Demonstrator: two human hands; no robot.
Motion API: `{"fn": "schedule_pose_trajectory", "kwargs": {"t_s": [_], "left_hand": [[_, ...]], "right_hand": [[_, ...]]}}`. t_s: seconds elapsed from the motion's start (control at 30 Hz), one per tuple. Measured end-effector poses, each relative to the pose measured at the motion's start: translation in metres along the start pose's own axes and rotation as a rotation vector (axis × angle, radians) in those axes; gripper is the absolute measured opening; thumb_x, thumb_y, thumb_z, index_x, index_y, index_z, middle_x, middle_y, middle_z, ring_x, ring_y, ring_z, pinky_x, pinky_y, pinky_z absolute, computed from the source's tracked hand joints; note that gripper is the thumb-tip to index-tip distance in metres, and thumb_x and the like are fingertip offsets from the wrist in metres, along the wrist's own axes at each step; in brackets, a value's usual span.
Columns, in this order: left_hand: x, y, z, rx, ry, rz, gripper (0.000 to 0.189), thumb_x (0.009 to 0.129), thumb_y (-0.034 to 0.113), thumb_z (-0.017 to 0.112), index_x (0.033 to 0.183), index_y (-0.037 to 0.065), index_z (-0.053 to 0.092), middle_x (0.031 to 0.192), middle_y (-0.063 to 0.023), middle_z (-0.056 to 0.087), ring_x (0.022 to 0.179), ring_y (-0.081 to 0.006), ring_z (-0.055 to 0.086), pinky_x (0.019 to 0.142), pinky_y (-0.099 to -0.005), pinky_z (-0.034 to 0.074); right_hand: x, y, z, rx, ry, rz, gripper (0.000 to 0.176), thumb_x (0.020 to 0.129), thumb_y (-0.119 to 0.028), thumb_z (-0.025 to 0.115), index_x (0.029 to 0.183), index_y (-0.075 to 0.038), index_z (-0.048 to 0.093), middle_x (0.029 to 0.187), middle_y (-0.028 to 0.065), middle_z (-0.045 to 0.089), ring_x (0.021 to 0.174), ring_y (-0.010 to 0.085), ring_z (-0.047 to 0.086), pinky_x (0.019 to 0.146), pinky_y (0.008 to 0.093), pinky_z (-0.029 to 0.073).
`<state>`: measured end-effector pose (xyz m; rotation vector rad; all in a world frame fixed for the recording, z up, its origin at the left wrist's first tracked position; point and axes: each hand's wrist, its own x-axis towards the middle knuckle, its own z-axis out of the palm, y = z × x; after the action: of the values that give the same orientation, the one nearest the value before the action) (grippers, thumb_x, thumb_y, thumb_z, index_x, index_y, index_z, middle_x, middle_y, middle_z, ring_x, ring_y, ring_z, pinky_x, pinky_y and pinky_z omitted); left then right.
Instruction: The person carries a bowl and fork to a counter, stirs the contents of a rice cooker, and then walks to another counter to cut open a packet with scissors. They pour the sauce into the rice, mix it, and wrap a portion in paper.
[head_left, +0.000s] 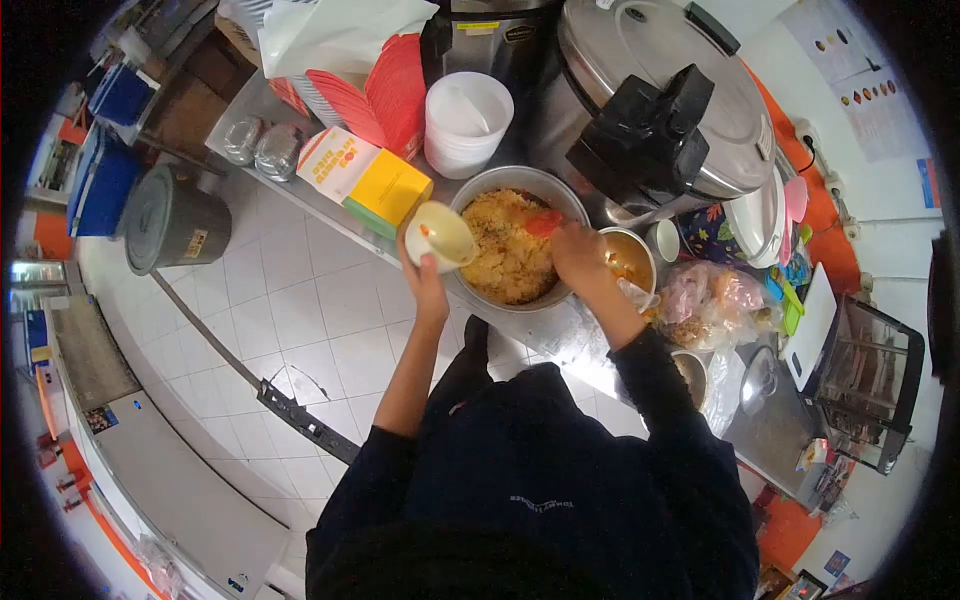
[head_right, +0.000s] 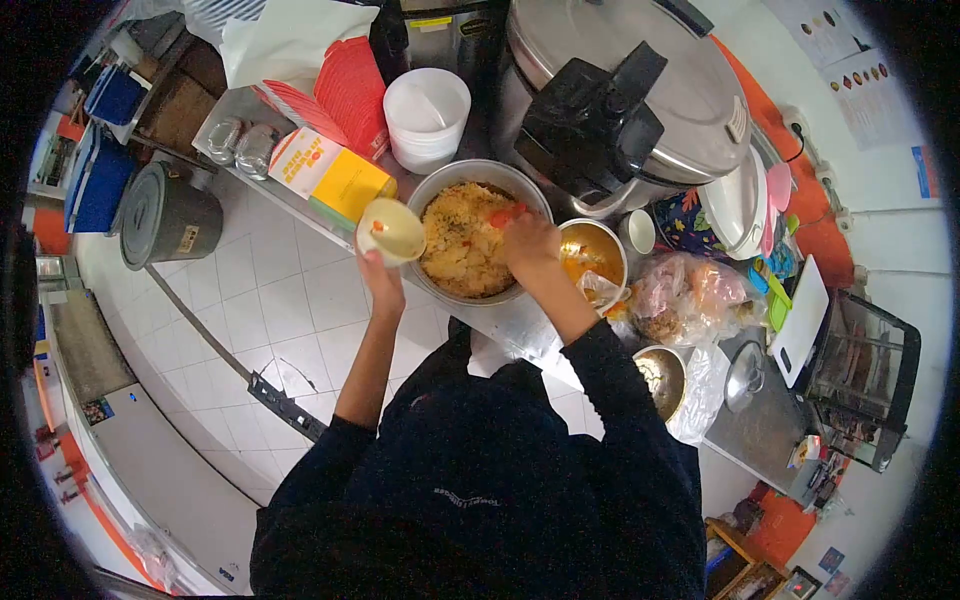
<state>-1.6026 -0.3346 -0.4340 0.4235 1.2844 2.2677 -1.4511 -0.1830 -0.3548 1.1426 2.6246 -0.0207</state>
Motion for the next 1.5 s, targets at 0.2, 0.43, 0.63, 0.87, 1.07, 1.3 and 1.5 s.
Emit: {"fn": "schedule_pose_trajectory", "kwargs": {"t_s": [0.2, 0.43, 0.63, 0.87, 1.07, 1.3, 1.5], "left_hand": [[0.036, -0.017, 0.020, 0.112, -0.030, -0.044, 0.068, 0.090, 0.046, 0.047, 0.137, 0.003, 0.022, 0.133, -0.0117, 0.034, 0.123, -0.0215, 0.034, 0.103, -0.0351, 0.027], [0.039, -0.022, 0.021, 0.265, -0.016, 0.071, 0.062, 0.091, 0.044, 0.047, 0.132, 0.001, 0.028, 0.128, -0.0138, 0.039, 0.118, -0.0241, 0.038, 0.100, -0.0352, 0.029], [0.040, -0.010, 0.035, 0.270, -0.090, 0.158, 0.061, 0.088, 0.042, 0.052, 0.127, -0.001, 0.034, 0.124, -0.0148, 0.043, 0.113, -0.0239, 0.042, 0.098, -0.0346, 0.031], [0.037, 0.002, 0.046, 0.426, -0.122, 0.250, 0.062, 0.086, 0.040, 0.057, 0.124, -0.003, 0.036, 0.119, -0.0171, 0.047, 0.108, -0.0246, 0.047, 0.094, -0.0349, 0.035], [0.042, -0.010, 0.039, 0.336, -0.032, 0.128, 0.054, 0.089, 0.032, 0.055, 0.124, -0.003, 0.036, 0.119, -0.0173, 0.047, 0.109, -0.0239, 0.046, 0.094, -0.0336, 0.035], [0.028, 0.031, 0.057, 0.474, -0.082, 0.091, 0.056, 0.088, 0.027, 0.058, 0.128, -0.004, 0.034, 0.121, -0.0181, 0.046, 0.109, -0.0233, 0.047, 0.095, -0.0337, 0.036], [0.014, 0.021, 0.067, 0.532, -0.205, -0.089, 0.064, 0.087, 0.040, 0.057, 0.128, -0.003, 0.035, 0.123, -0.0185, 0.046, 0.115, -0.0263, 0.045, 0.096, -0.0335, 0.036]], "right_hand": [[0.036, -0.011, -0.006, -0.130, -0.037, 0.104, 0.019, 0.081, -0.014, 0.050, 0.088, -0.011, 0.069, 0.091, 0.0087, 0.066, 0.090, 0.0252, 0.062, 0.067, 0.0384, 0.049], [0.047, -0.042, 0.035, 0.057, 0.046, -0.078, 0.018, 0.081, -0.015, 0.051, 0.083, -0.010, 0.069, 0.085, 0.0094, 0.066, 0.086, 0.0263, 0.064, 0.069, 0.0427, 0.049], [0.002, -0.040, 0.041, 0.237, -0.031, -0.262, 0.021, 0.080, -0.023, 0.052, 0.081, -0.009, 0.068, 0.077, 0.0137, 0.066, 0.074, 0.0294, 0.065, 0.066, 0.0425, 0.050], [-0.020, -0.022, 0.031, 0.347, -0.075, -0.290, 0.026, 0.084, -0.032, 0.052, 0.082, -0.011, 0.068, 0.072, 0.0127, 0.064, 0.065, 0.0311, 0.063, 0.059, 0.0428, 0.050], [-0.008, 0.023, 0.041, 0.594, -0.255, -0.303, 0.031, 0.086, -0.035, 0.051, 0.090, -0.009, 0.068, 0.081, 0.0124, 0.066, 0.075, 0.0267, 0.064, 0.066, 0.0405, 0.049], [-0.026, 0.084, 0.034, 1.138, -0.459, 0.007, 0.038, 0.087, -0.041, 0.052, 0.099, -0.009, 0.069, 0.077, 0.0097, 0.065, 0.071, 0.0174, 0.058, 0.066, 0.0322, 0.045], [-0.058, 0.062, 0.005, 1.142, -0.045, 0.118, 0.038, 0.088, -0.041, 0.053, 0.099, -0.009, 0.068, 0.071, 0.0084, 0.063, 0.065, 0.0142, 0.057, 0.062, 0.0293, 0.045]]}}
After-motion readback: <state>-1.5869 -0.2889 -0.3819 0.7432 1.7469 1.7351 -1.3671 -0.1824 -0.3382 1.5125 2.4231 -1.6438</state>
